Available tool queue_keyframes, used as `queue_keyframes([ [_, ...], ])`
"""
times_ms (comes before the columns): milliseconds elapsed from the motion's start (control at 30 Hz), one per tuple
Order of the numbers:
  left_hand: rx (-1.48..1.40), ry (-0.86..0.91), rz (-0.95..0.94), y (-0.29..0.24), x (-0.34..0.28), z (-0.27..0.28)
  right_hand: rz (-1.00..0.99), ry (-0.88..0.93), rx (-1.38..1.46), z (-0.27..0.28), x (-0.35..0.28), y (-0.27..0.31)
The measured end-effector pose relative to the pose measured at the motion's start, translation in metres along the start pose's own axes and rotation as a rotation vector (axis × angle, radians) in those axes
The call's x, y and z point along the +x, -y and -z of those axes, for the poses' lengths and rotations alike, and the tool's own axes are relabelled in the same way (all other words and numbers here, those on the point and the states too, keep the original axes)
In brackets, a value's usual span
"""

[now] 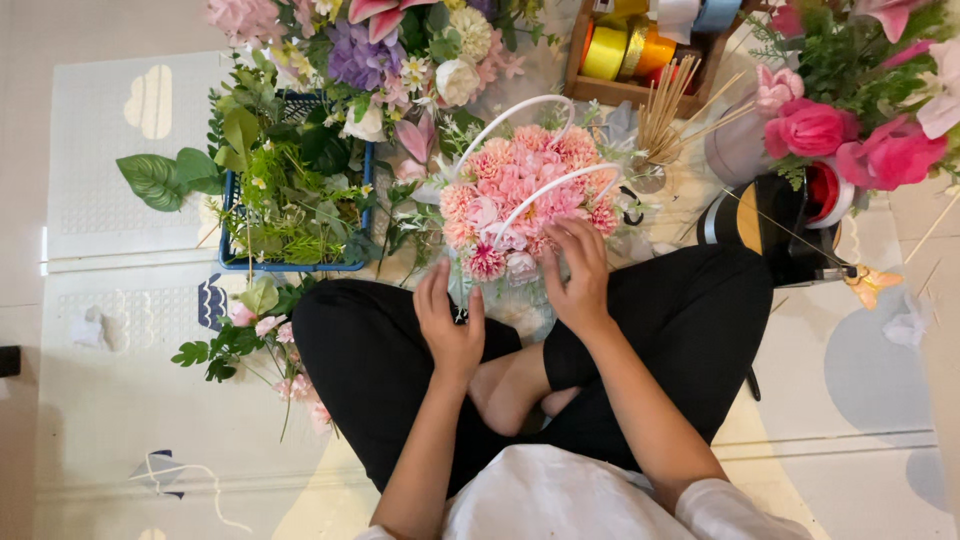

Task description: The person assembles a floral gift by picking artificial flowers and leaves from containers on the floor and inserting them into a pink carnation bouquet inside a white gift bag.

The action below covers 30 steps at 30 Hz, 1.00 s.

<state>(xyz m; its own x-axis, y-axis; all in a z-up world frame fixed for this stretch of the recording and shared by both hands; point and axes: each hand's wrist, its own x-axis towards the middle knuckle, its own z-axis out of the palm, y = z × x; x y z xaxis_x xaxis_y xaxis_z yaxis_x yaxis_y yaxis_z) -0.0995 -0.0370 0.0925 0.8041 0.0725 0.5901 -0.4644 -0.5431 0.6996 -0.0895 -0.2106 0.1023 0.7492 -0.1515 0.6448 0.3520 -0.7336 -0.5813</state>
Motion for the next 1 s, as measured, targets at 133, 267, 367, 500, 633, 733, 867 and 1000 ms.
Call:
queue_keyframes([
  [133, -0.008, 0.121, 0.081, 0.012, 0.016, -0.017, 0.107, 0.103, -0.161, -0.021, 0.021, -0.009],
  [267, -0.128, 0.271, 0.265, 0.035, 0.014, -0.029, 0.147, 0.283, -0.453, -0.033, 0.022, -0.015],
  [367, -0.238, 0.37, 0.384, 0.041, 0.011, -0.031, 0.161, 0.288, -0.483, -0.039, 0.002, -0.031],
  [500, -0.273, 0.426, 0.465, 0.055, 0.001, -0.031, 0.112, 0.22, -0.537, -0.038, -0.016, -0.021],
  [633, -0.299, 0.451, 0.457, 0.066, 0.002, -0.015, 0.088, 0.189, -0.518, -0.032, -0.039, -0.022],
  [733, -0.364, 0.462, 0.44, 0.067, 0.019, 0.012, 0.096, 0.182, -0.562, -0.027, -0.05, -0.034],
  [867, -0.299, 0.162, 0.45, 0.094, 0.043, 0.034, 0.127, 0.141, -0.557, -0.029, -0.042, -0.034],
  [1000, -0.054, -0.132, 0.411, 0.117, 0.078, 0.055, 0.159, 0.082, -0.491, -0.043, -0.035, -0.036],
])
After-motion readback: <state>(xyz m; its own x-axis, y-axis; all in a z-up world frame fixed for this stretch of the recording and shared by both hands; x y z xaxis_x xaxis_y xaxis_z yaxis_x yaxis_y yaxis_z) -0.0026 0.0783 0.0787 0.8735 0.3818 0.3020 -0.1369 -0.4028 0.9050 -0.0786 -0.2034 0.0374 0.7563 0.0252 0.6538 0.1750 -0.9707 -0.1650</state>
